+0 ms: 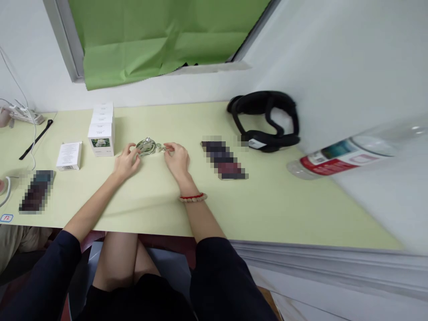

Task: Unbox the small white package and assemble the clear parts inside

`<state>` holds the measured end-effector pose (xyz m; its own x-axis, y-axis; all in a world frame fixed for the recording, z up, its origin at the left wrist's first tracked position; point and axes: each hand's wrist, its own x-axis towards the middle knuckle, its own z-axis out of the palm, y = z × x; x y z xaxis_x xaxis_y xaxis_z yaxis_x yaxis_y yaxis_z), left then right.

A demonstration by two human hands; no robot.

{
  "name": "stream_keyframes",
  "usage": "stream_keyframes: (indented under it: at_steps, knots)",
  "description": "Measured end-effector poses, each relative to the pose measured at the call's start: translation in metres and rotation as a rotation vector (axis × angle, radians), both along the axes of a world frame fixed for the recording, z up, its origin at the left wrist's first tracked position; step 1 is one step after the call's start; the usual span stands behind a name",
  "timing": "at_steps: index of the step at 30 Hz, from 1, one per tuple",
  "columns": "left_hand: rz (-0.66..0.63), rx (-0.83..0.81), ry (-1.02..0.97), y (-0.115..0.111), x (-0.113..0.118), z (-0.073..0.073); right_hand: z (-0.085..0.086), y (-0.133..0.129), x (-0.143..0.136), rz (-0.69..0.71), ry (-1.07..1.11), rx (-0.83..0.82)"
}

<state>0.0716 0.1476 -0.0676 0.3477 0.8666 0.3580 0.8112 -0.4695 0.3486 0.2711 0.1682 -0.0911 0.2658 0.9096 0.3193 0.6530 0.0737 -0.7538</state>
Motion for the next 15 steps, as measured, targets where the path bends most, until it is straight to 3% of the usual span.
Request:
stream_keyframes:
  at_steps: [6, 15]
  knots:
    - [-0.067, -0.077, 0.065, 0.001, 0.0, 0.0, 0.003, -0.002, 0.0, -0.007, -0.046, -0.017]
    - [0.046, -0.121, 0.07, -0.004, 0.002, 0.011, 0.0, 0.0, 0.002, -0.005, -0.075, -0.008]
